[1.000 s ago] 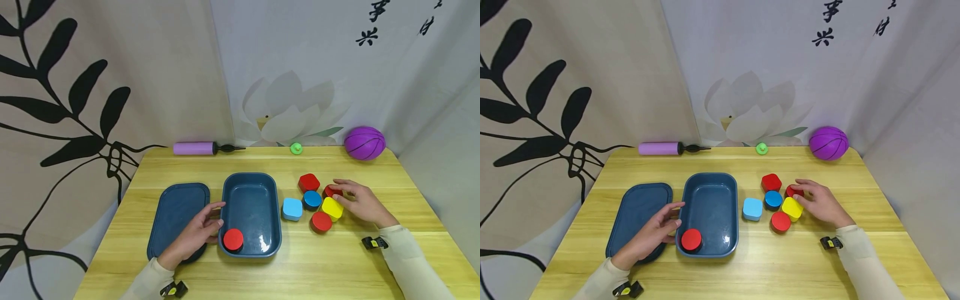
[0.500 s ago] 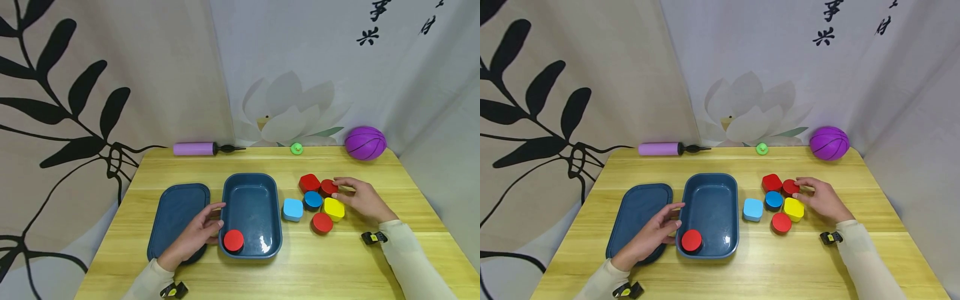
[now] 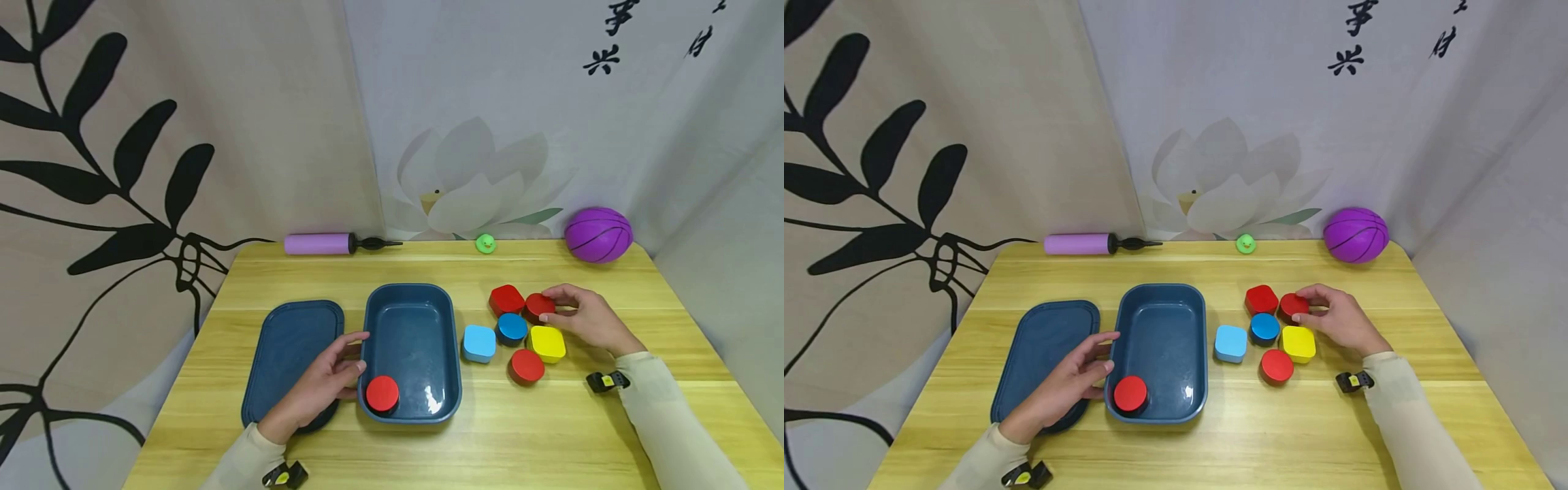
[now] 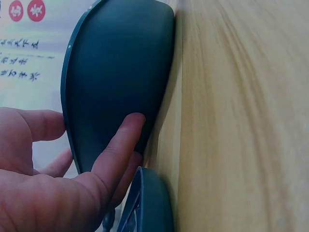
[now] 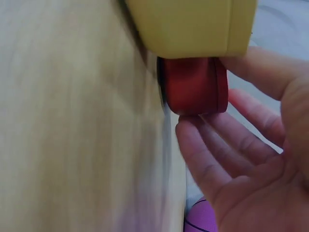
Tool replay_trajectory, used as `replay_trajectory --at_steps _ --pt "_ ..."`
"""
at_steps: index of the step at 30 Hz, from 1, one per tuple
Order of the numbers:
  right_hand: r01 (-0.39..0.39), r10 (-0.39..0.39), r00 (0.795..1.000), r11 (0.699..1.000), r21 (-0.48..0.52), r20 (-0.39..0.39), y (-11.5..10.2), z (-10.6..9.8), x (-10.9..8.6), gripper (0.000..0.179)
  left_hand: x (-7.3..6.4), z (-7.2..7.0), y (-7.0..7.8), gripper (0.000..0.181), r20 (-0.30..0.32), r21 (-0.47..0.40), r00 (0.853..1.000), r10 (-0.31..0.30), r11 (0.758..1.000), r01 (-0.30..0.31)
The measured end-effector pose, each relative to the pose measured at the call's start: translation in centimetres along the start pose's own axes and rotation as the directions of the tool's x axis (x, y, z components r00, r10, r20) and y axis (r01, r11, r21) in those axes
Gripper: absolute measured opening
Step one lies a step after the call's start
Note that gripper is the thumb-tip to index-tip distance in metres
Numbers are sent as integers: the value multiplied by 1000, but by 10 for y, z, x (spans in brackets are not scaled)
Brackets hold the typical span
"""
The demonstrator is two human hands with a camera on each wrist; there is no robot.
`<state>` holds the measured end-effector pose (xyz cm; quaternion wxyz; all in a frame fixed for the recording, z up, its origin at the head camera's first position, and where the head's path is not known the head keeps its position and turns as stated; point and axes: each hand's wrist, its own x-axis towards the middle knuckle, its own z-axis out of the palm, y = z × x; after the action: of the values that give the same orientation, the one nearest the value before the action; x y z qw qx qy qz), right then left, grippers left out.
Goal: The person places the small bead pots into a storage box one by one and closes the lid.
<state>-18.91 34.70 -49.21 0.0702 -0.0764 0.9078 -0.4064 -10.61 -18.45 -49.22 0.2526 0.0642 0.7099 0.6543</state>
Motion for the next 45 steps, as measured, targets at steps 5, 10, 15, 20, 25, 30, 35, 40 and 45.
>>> replay_trajectory --at_steps 5,10,15,20,25,30,35,40,45 --pt "1 -2 1000 1000 -13 -31 -3 -2 -4 60 0 0 0 60 -1 0 1000 0 1000 0" --pt "47 -49 996 999 -22 -71 -11 -4 -6 58 -1 0 1 61 4 3 1000 7 1000 -7" --pt "109 -111 988 994 -30 -105 -21 -2 -6 60 -2 0 2 63 16 11 1000 21 1000 -21" --pt "154 -152 984 988 15 -89 -36 1 -7 58 -2 0 2 63 14 5 1000 20 1000 -20" --pt "195 -190 979 979 54 -78 -51 7 -6 54 -2 0 3 61 9 -8 1000 11 1000 -11" --pt "236 -233 971 971 47 -60 -63 17 -2 50 -2 -1 3 61 19 3 1000 17 1000 -17" --pt "288 -287 958 955 72 -22 -78 28 2 51 -3 -1 3 63 27 15 999 29 999 -29" --pt "337 -337 942 941 24 1 -97 41 3 54 -2 -1 4 66 25 12 999 29 1000 -29" --pt "403 -402 915 915 -8 22 -112 54 3 57 -1 -1 4 67 20 18 999 32 999 -32"
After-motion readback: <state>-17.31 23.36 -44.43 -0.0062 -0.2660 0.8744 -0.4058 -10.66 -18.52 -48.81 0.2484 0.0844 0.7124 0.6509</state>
